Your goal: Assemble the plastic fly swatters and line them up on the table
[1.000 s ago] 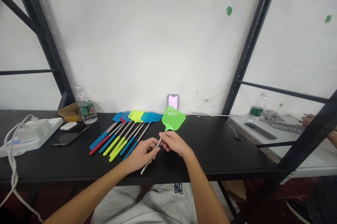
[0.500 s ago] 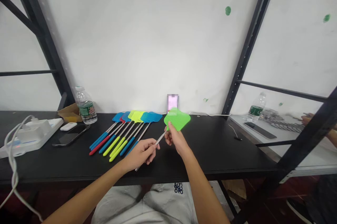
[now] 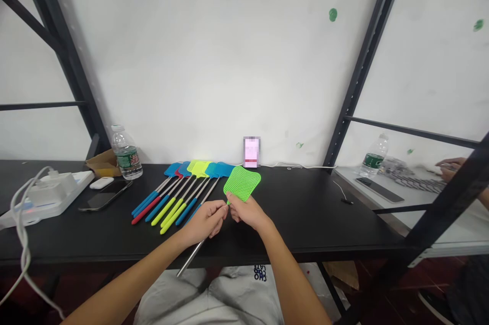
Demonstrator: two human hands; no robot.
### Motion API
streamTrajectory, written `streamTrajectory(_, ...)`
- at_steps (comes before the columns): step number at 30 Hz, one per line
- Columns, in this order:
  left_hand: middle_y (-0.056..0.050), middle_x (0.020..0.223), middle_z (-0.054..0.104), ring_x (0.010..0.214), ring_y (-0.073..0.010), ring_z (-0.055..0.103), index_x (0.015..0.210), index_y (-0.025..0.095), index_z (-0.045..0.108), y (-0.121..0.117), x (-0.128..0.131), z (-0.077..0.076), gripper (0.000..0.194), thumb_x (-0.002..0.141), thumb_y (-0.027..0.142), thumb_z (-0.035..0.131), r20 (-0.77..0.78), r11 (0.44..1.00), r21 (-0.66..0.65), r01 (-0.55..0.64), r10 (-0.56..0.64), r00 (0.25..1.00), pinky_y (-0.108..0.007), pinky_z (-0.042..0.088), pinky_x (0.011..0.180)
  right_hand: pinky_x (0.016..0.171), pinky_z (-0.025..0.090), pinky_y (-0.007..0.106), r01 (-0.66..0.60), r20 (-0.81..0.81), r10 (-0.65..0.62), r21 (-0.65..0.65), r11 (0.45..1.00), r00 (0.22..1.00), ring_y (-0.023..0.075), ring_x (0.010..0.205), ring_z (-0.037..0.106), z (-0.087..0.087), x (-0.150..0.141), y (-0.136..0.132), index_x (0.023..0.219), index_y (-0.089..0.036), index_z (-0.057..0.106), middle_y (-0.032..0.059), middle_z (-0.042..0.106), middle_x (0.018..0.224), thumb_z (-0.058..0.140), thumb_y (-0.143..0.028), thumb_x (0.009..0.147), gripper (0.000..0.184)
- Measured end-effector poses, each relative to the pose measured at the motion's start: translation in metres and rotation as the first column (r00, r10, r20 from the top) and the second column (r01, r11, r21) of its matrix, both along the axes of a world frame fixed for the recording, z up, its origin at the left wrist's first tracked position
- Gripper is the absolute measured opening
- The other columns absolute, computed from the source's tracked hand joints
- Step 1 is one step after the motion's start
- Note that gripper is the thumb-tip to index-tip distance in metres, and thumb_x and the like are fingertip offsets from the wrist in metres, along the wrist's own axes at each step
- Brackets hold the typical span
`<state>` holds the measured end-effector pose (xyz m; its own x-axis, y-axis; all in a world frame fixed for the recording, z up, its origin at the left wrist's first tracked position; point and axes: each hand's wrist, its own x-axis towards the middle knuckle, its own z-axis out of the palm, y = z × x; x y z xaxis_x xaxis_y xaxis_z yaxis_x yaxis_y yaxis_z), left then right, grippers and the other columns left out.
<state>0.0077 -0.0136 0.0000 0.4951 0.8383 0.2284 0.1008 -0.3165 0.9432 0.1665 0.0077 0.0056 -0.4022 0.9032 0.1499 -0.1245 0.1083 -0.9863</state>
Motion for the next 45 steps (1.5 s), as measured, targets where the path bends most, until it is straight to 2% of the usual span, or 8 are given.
streamTrajectory(15, 0.010, 0.032, 0.037, 0.026, -0.0050, 0.029, 0.066, 0.019, 0.043, -0.003, 0.003, 0.013, 0.034, 0.089, 0.042, 0.051, 0.236, 0.980, -0.149, 0.134, -0.096, 0.967, -0.017, 0.023, 0.032, 0.042, 0.031, 0.024, 0.067, -0.036, -0.064, 0.080, 0.995, 0.997, 0.0086, 0.038, 0.039, 0.000, -0.011, -0.001, 0.058, -0.020, 0.041, -0.0059, 0.037, 0.045, 0.051, -0.056, 0.088, 0.049)
streamTrajectory(18, 0.011, 0.030, 0.035, 0.024, -0.0054, 0.027, 0.065, 0.020, 0.043, -0.006, 0.001, 0.009, 0.033, 0.089, 0.041, 0.051, 0.284, 0.965, -0.183, 0.191, -0.134, 0.949, -0.017, 0.022, 0.032, 0.041, 0.030, 0.024, 0.196, -0.145, -0.184, 0.073, 0.978, 0.972, 0.0079, 0.037, 0.036, 0.006, 0.004, 0.006, 0.056, -0.021, 0.036, -0.0068, 0.033, 0.044, 0.052, -0.057, 0.086, 0.050)
streamTrajectory(21, 0.009, 0.029, 0.037, 0.024, -0.0055, 0.027, 0.064, 0.020, 0.043, -0.009, -0.009, 0.003, 0.034, 0.090, 0.041, 0.050, 0.241, 0.959, -0.213, 0.185, -0.132, 0.961, -0.018, 0.020, 0.031, 0.036, 0.021, 0.021, 0.545, -0.325, -0.507, 0.032, 0.838, 0.798, 0.0067, 0.036, 0.029, 0.014, 0.050, 0.019, 0.059, -0.023, 0.029, -0.0091, 0.026, 0.045, 0.056, -0.054, 0.083, 0.048)
streamTrajectory(25, 0.010, 0.032, 0.036, 0.027, -0.0047, 0.026, 0.065, 0.019, 0.044, -0.010, -0.023, 0.003, 0.032, 0.088, 0.040, 0.052, 0.248, 0.972, -0.231, 0.032, 0.027, 0.969, -0.017, 0.020, 0.033, 0.035, 0.020, 0.020, 0.724, -0.116, -0.720, -0.009, 0.689, 0.684, 0.0063, 0.034, 0.028, 0.012, 0.104, 0.031, 0.060, -0.023, 0.028, -0.0102, 0.026, 0.043, 0.062, -0.043, 0.079, 0.044)
streamTrajectory(29, 0.010, 0.037, 0.036, 0.030, -0.0042, 0.026, 0.070, 0.019, 0.046, -0.008, -0.024, 0.005, 0.032, 0.089, 0.044, 0.050, 0.231, 0.965, -0.260, -0.015, 0.077, 0.970, -0.017, 0.019, 0.034, 0.037, 0.026, 0.021, 0.602, 0.256, -0.603, 0.091, 0.793, 0.756, 0.0089, 0.034, 0.041, -0.002, 0.097, 0.032, 0.061, -0.021, 0.042, -0.0050, 0.042, 0.043, 0.057, -0.042, 0.081, 0.033)
streamTrajectory(32, 0.009, 0.038, 0.040, 0.030, -0.0046, 0.028, 0.073, 0.018, 0.047, -0.009, -0.021, 0.002, 0.035, 0.090, 0.049, 0.047, 0.158, 0.973, -0.226, -0.048, 0.085, 0.984, -0.016, 0.020, 0.035, 0.043, 0.036, 0.023, 0.473, 0.525, -0.518, 0.231, 0.851, 0.675, 0.0111, 0.037, 0.050, -0.007, 0.080, 0.031, 0.059, -0.018, 0.051, 0.0000, 0.053, 0.046, 0.054, -0.041, 0.083, 0.033)
streamTrajectory(38, 0.009, 0.041, 0.042, 0.032, -0.0057, 0.033, 0.078, 0.019, 0.047, -0.011, -0.020, -0.005, 0.037, 0.090, 0.054, 0.043, 0.017, 0.985, -0.141, -0.097, 0.100, 0.995, -0.016, 0.023, 0.036, 0.050, 0.040, 0.025, 0.397, 0.657, -0.496, 0.309, 0.864, 0.569, 0.0132, 0.040, 0.054, -0.004, 0.079, 0.030, 0.058, -0.017, 0.056, 0.0043, 0.060, 0.052, 0.049, -0.045, 0.087, 0.041)
streamTrajectory(45, 0.008, 0.046, 0.044, 0.038, -0.0072, 0.036, 0.077, 0.020, 0.046, -0.020, -0.019, -0.001, 0.035, 0.089, 0.053, 0.045, -0.134, 0.994, -0.049, -0.094, 0.087, 0.987, -0.018, 0.027, 0.039, 0.054, 0.034, 0.025, 0.319, 0.763, -0.567, 0.479, 0.818, 0.309, 0.0186, 0.062, 0.061, -0.006, 0.075, 0.029, 0.064, -0.015, 0.062, 0.0117, 0.067, 0.071, 0.048, -0.047, 0.087, 0.042)
